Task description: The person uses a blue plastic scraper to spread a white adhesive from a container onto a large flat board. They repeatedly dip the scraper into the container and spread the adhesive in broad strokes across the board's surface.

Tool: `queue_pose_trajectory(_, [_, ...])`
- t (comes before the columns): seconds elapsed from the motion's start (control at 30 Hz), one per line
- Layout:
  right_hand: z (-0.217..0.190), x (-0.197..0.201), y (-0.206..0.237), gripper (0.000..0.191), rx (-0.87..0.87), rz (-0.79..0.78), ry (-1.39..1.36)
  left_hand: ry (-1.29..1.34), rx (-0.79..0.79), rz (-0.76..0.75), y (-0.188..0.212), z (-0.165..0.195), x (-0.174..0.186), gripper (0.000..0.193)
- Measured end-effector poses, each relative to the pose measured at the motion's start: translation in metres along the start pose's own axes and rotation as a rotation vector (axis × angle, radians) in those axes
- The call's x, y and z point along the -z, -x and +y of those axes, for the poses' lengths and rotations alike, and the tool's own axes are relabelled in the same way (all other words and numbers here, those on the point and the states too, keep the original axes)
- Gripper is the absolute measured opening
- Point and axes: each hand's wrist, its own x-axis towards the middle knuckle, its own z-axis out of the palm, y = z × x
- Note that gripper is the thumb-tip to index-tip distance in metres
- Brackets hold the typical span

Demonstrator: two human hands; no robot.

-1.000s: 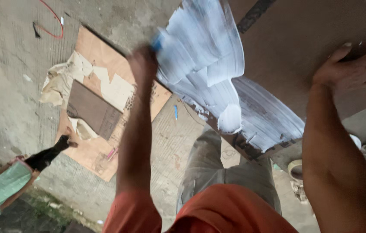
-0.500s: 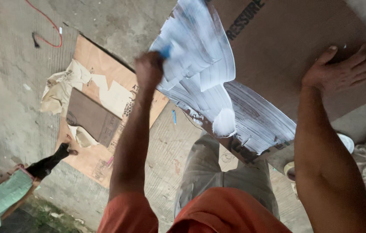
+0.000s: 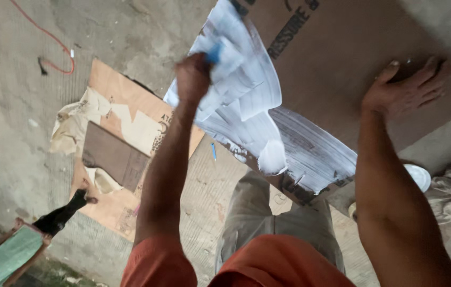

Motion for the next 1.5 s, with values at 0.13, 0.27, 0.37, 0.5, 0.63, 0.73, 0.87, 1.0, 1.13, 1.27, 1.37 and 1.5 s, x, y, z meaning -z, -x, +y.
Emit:
queue_pose_trajectory(0.13, [-0.002, 0.003, 0.001, 0.082, -0.038, -0.017, 0.015, -0.27, 0.006, 0.256, -0.065, -0.032, 0.006, 0.014])
queue_pose_trajectory(0.27, [-0.001, 0.002, 0.001, 0.087, 0.024, -0.007, 0.009, 0.019, 0.094, 0.287, -0.081, -0.038, 0.019, 0.018])
queue_pose_trajectory(0.37, [-0.003, 0.004, 0.0, 0.084, -0.041, -0.059, -0.003, 0.107, 0.123, 0.163, -0.026, -0.002, 0.015, 0.012])
queue_pose_trajectory(0.5, [-0.006, 0.008, -0.001, 0.083, -0.01, -0.044, -0.013, 0.139, -0.075, -0.167, 0.036, 0.035, -0.002, 0.007])
queue_pose_trajectory(0.63, [-0.005, 0.011, 0.0, 0.085, -0.036, -0.084, -0.011, -0.006, -0.085, -0.082, 0.011, 0.022, -0.013, 0.007])
queue_pose_trajectory(0.73, [-0.004, 0.01, 0.001, 0.085, -0.023, -0.095, -0.019, -0.175, -0.028, 0.113, -0.049, -0.002, -0.011, 0.012])
queue_pose_trajectory(0.87, [-0.007, 0.007, 0.0, 0.086, -0.019, -0.051, -0.014, -0.168, 0.002, 0.278, -0.111, -0.017, 0.01, 0.014])
queue_pose_trajectory(1.0, [-0.006, 0.001, 0.0, 0.085, -0.033, -0.055, -0.007, 0.031, 0.003, 0.164, -0.066, -0.026, 0.018, 0.013])
queue_pose_trajectory(1.13, [0.002, -0.005, 0.003, 0.083, -0.05, -0.096, 0.025, -0.001, -0.139, -0.224, 0.064, -0.01, 0.03, 0.008])
queue_pose_trajectory(1.27, [0.01, -0.015, 0.004, 0.083, 0.014, -0.03, 0.052, -0.001, -0.104, -0.194, 0.156, -0.023, 0.071, 0.007])
queue_pose_trajectory(1.37, [0.015, -0.021, 0.005, 0.082, -0.014, -0.046, 0.113, -0.048, -0.092, -0.227, 0.165, -0.043, 0.085, 0.006])
queue_pose_trajectory(1.5, [0.02, -0.023, 0.006, 0.084, 0.036, -0.029, 0.085, -0.051, -0.246, -0.277, 0.142, -0.063, 0.079, 0.008])
